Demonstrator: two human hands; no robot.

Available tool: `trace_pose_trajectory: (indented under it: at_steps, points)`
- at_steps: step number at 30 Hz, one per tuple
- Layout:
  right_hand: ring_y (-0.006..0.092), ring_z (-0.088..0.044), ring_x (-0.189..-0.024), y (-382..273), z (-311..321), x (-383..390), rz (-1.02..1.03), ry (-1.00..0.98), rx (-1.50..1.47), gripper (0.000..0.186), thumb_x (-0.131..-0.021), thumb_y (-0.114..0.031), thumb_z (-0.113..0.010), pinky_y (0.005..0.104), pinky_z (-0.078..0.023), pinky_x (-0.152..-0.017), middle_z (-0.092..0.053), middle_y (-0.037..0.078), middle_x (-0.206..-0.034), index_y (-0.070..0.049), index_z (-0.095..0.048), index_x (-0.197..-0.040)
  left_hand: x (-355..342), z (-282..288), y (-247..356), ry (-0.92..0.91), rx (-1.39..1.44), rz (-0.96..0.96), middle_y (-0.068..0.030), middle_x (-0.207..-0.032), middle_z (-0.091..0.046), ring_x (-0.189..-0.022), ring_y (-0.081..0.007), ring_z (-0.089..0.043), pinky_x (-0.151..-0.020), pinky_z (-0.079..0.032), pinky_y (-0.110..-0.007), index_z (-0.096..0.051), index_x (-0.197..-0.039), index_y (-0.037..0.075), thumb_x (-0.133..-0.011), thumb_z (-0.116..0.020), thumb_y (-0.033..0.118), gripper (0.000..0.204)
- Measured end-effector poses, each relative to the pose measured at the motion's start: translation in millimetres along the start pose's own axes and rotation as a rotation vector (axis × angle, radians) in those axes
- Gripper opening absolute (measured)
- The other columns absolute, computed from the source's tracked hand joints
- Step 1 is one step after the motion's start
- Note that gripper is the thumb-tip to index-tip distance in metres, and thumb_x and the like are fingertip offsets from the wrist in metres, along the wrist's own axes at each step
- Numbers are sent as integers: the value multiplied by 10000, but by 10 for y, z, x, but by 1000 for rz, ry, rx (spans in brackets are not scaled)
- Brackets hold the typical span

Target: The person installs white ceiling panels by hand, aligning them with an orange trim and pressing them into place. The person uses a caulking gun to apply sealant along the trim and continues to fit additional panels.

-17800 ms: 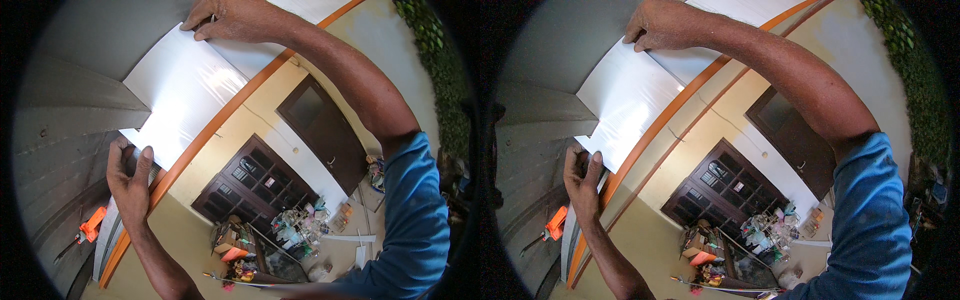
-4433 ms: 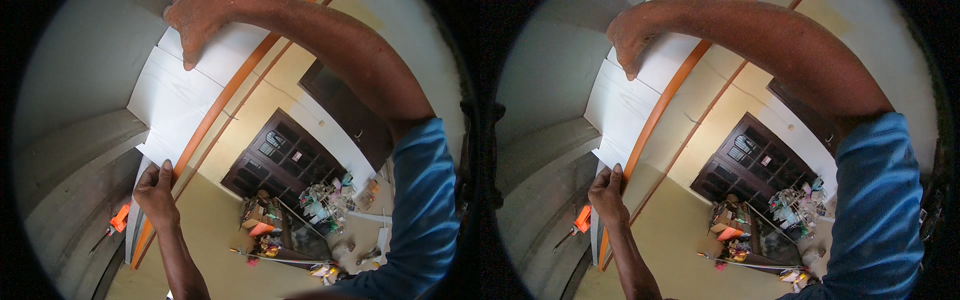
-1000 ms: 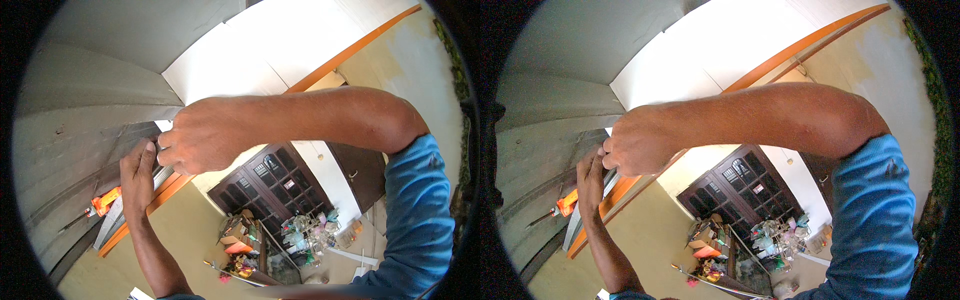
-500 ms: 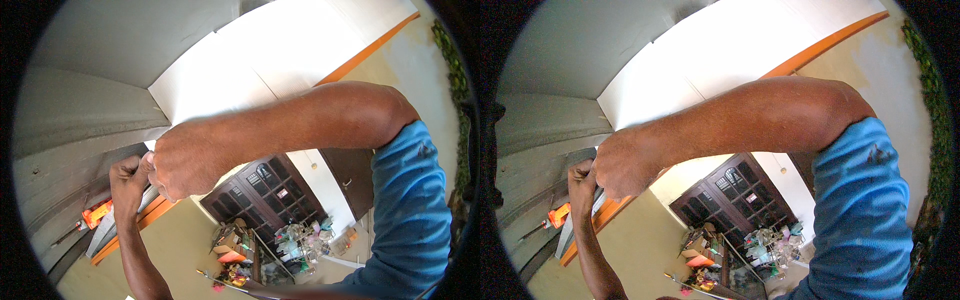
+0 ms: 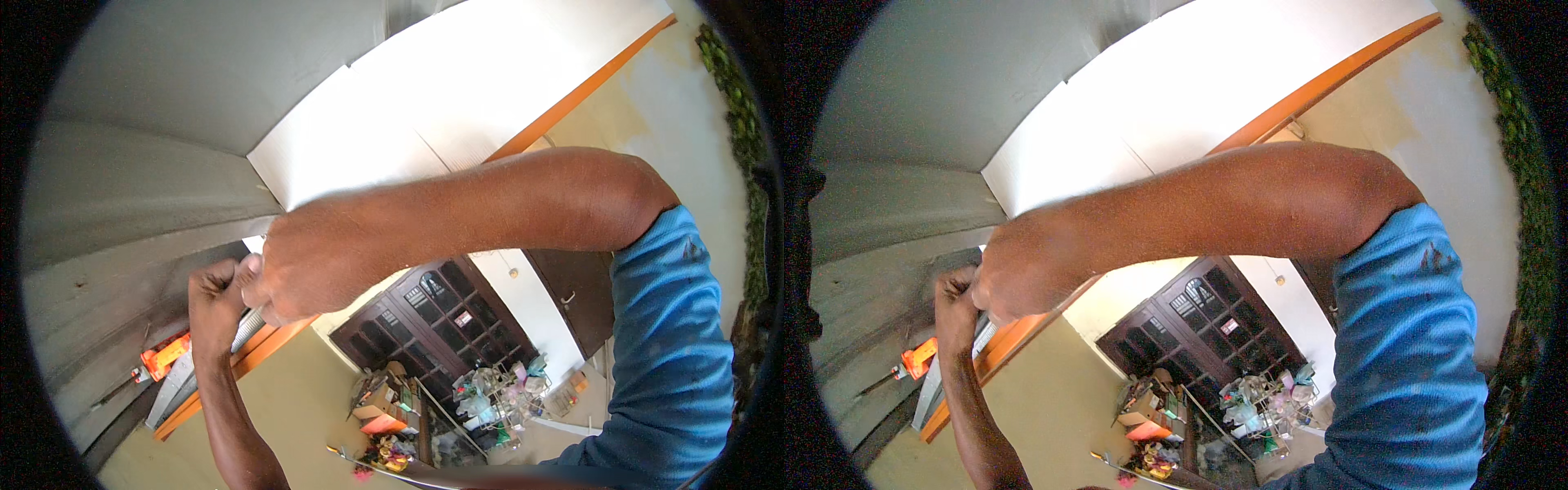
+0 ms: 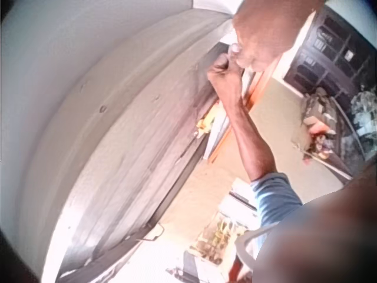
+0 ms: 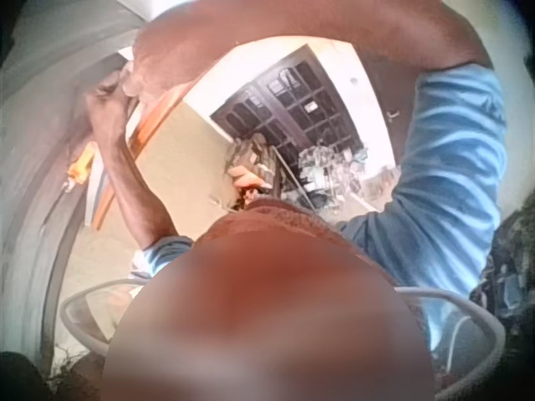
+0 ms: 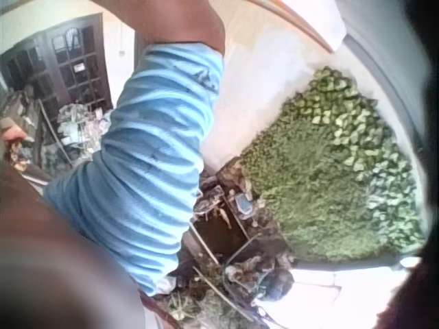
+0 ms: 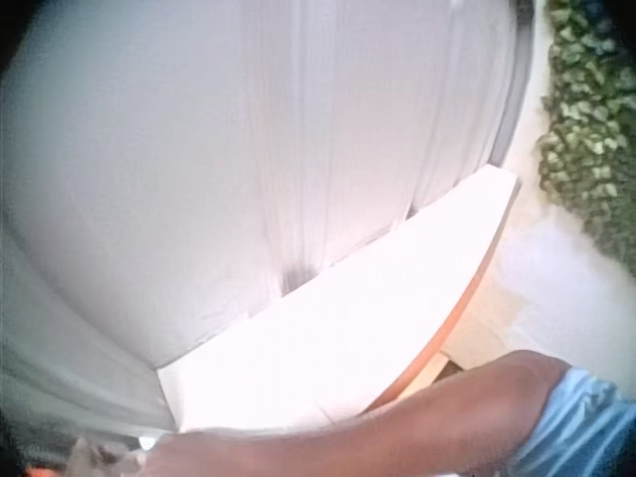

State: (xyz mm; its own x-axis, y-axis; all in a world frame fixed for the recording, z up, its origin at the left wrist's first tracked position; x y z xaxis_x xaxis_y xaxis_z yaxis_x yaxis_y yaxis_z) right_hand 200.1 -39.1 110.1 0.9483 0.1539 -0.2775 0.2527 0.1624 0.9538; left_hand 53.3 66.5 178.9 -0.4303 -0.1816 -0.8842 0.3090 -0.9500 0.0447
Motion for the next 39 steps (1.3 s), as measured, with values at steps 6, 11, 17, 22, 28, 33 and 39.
trace_pose_trajectory:
  at_steps: [6, 11, 17, 22, 28, 33, 39]
  points:
    - [230, -673, -993, -197, 289, 361, -133, -8, 131, 76, -936, -158, -753, 340, -640, -851, -688, 85, -1013, -84, -752, -949, 15, -61, 219, -76, -109, -90, 91, -676, -500, -650, -42, -414, -547, -282, -303, -648, -709, 64, -945, -900, 305, 420]
    - [233, -659, -1055, -303, 278, 470, -126, 52, 135, 125, -905, -166, -748, 385, -582, -958, -692, 44, -1045, -73, -726, -986, 76, -116, 199, -172, 10, -2, 86, -659, -522, -619, -41, -419, -522, -277, -305, -690, -717, 99, -876, -968, 282, 369]
    - [181, -641, -1016, -333, 60, 160, 11, 79, 203, 127, -908, -241, -736, 353, -538, -887, -653, -11, -917, -135, -706, -846, -17, -51, 172, -111, -136, -91, 114, -679, -440, -678, -29, -387, -532, -268, -308, -498, -657, 124, -874, -919, 215, 483]
    - [183, -655, -962, -254, 109, 53, 82, 185, 105, 118, -906, -238, -754, 353, -539, -854, -670, -4, -896, -142, -729, -841, -40, -55, 51, -102, -62, -32, 112, -678, -471, -689, -19, -396, -530, -279, -299, -471, -656, 129, -781, -855, 118, 404]
    - [218, -705, -967, -189, -59, -1, 147, 87, 143, 187, -931, -299, -711, 407, -562, -890, -723, 4, -874, -185, -760, -791, -59, -48, 33, -117, -55, -12, 119, -698, -497, -698, -15, -417, -531, -297, -291, -530, -660, 128, -768, -855, 90, 345]
    - [155, -679, -951, -178, -63, -80, 129, 3, 164, 192, -952, -312, -740, 364, -534, -883, -676, -64, -824, -215, -767, -789, -31, -61, 94, -87, -51, 1, 103, -695, -544, -698, -18, -445, -547, -336, -282, -603, -694, 83, -777, -873, 91, 283]
    - [166, -672, -944, -222, -40, -73, 179, -3, 151, 239, -971, -353, -718, 384, -519, -878, -679, -56, -832, -215, -771, -782, 65, -55, 133, -36, -102, 20, 97, -719, -582, -722, -23, -485, -578, -390, -285, -619, -712, 62, -786, -876, 95, 270]
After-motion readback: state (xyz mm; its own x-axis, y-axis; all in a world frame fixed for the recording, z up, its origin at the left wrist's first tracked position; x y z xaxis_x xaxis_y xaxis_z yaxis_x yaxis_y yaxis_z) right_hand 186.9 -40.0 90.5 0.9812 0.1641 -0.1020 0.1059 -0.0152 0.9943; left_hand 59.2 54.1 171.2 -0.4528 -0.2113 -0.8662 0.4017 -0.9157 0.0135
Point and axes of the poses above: each hand's wrist, its own x-axis away from the middle knuckle, its own z-axis out of the back of the hand, y = z × x, the point moved 7 cm from there along -x, towards the middle knuckle
